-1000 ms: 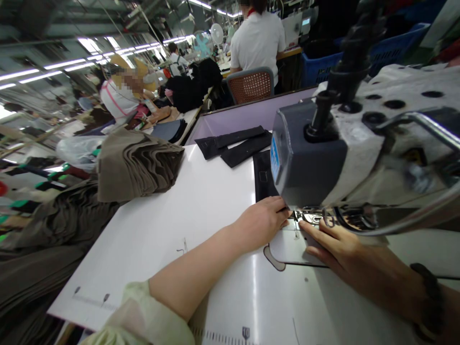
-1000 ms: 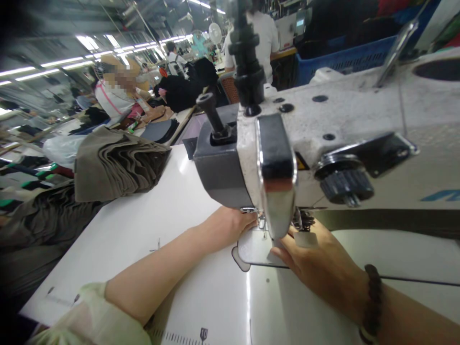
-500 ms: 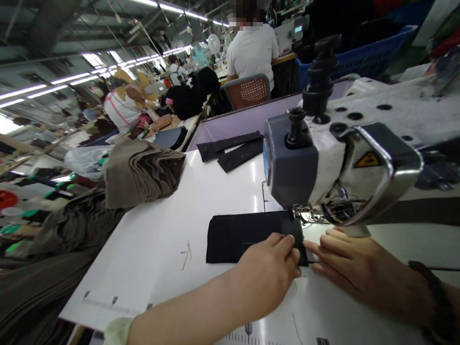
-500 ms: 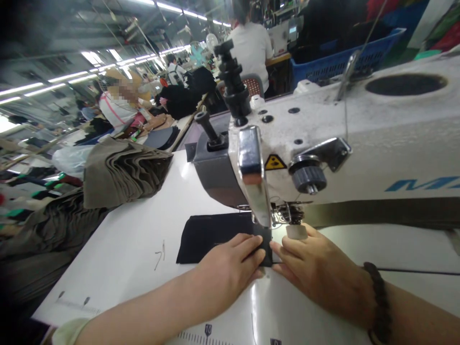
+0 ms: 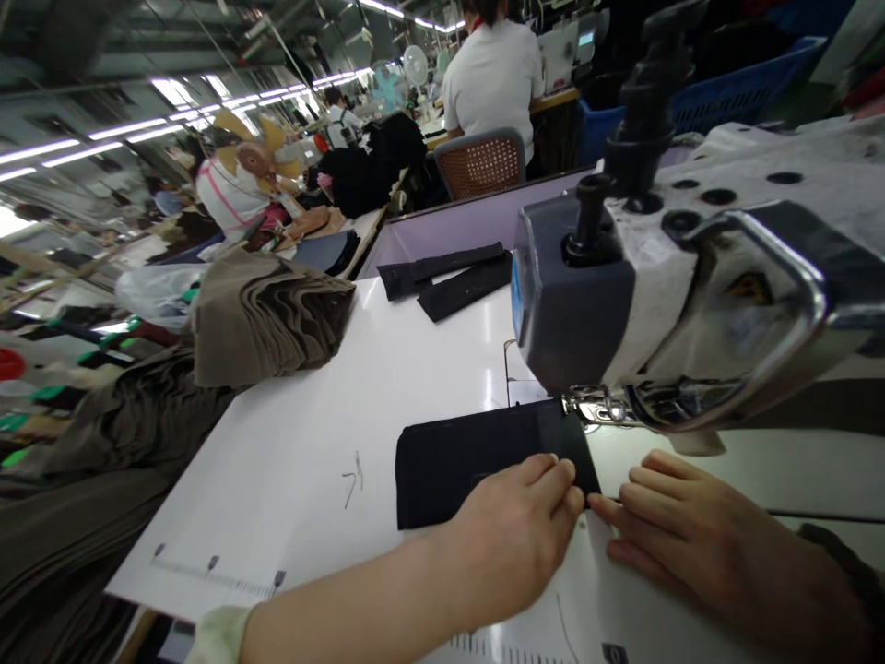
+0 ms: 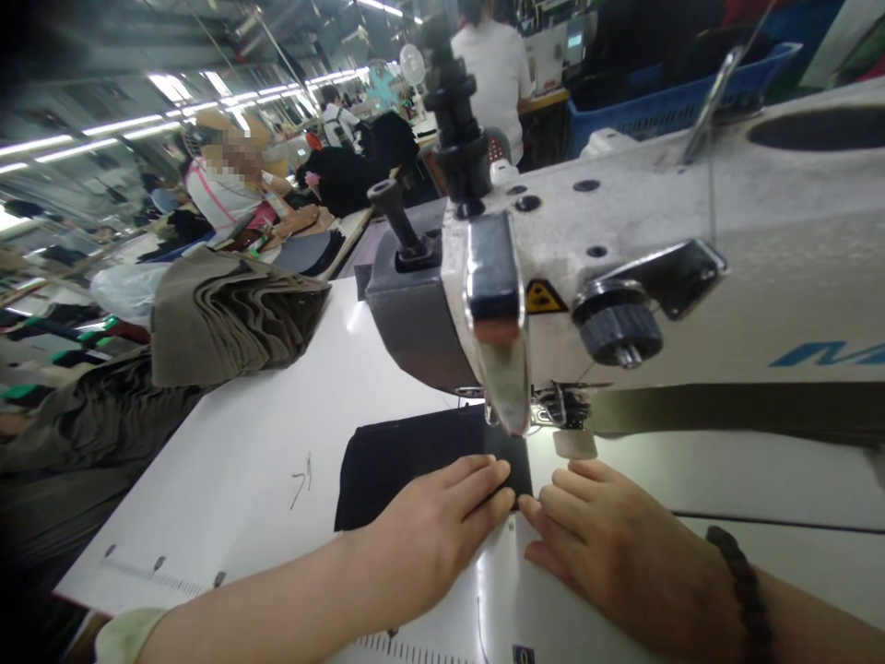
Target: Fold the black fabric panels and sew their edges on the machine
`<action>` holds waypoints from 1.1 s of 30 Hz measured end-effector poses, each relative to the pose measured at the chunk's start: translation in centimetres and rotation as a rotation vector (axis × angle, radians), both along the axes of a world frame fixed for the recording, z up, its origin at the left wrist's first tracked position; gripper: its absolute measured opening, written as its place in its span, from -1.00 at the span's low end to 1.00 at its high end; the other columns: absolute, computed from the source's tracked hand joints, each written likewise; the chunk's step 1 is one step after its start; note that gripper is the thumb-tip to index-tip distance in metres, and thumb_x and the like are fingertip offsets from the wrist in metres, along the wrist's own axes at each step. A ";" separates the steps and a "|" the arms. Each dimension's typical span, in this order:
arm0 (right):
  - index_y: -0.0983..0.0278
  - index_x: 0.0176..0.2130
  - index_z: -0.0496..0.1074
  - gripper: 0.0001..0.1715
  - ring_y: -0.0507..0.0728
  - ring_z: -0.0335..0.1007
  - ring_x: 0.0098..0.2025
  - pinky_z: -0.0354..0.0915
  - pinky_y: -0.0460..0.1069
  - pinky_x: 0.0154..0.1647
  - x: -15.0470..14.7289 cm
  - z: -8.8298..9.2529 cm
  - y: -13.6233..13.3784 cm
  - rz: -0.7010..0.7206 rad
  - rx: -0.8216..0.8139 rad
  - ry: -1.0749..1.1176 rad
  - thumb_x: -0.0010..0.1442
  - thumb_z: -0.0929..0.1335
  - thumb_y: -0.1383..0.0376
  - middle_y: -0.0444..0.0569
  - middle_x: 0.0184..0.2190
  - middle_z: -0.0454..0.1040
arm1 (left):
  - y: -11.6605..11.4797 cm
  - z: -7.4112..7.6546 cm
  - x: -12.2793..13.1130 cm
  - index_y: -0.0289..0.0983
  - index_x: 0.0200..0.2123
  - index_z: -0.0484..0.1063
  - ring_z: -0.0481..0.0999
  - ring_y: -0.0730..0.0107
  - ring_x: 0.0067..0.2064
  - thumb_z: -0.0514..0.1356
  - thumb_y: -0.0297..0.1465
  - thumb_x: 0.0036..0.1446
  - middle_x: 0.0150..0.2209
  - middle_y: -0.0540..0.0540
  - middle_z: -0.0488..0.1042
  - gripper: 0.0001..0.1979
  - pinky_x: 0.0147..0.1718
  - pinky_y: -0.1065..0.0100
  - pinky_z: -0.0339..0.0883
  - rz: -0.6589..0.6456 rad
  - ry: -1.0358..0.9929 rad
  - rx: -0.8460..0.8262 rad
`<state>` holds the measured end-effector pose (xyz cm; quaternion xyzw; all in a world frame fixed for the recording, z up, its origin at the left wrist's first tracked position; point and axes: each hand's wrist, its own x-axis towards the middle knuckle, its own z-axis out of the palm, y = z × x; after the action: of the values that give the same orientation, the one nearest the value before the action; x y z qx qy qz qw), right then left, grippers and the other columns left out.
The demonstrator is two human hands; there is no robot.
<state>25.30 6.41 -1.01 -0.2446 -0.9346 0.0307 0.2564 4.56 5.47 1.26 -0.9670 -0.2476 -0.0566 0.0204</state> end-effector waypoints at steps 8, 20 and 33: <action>0.31 -0.27 0.43 -0.65 -0.03 0.26 -0.45 0.16 -0.05 -0.32 0.0 -0.1 0.7 -0.040 0.042 -0.003 0.33 0.12 0.33 -0.13 -0.51 0.35 | 1.3 -0.1 -0.1 -0.56 -0.07 0.35 0.37 0.22 0.06 0.01 -0.51 0.22 -0.01 -0.34 0.41 -0.72 0.11 0.28 0.23 0.011 0.043 -0.030; 0.33 -0.04 0.39 -0.60 0.08 0.40 -0.32 0.26 0.00 -0.29 0.2 -2.1 2.0 -0.226 0.049 -0.138 0.32 0.14 0.19 0.00 -0.32 0.50 | 5.0 -0.2 -0.1 -0.49 -0.10 0.36 0.36 0.22 0.04 0.04 -0.50 0.22 -0.06 -0.27 0.40 -0.78 0.07 0.31 0.25 0.098 0.010 -0.172; 0.32 -0.04 0.41 -0.57 0.08 0.43 -0.33 0.29 -0.02 -0.36 0.2 -2.0 2.0 -0.269 0.117 -0.169 0.33 0.12 0.18 0.00 -0.27 0.52 | 7.0 -0.5 0.2 -0.41 -0.22 0.40 0.43 0.24 -0.09 0.05 -0.53 0.22 -0.25 -0.19 0.45 -0.85 -0.17 0.35 0.38 0.161 -0.012 -0.128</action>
<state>25.47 8.41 -3.02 -0.3542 -0.9118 -0.0790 0.1924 4.72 12.43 0.76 -0.9429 -0.3278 -0.0445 -0.0385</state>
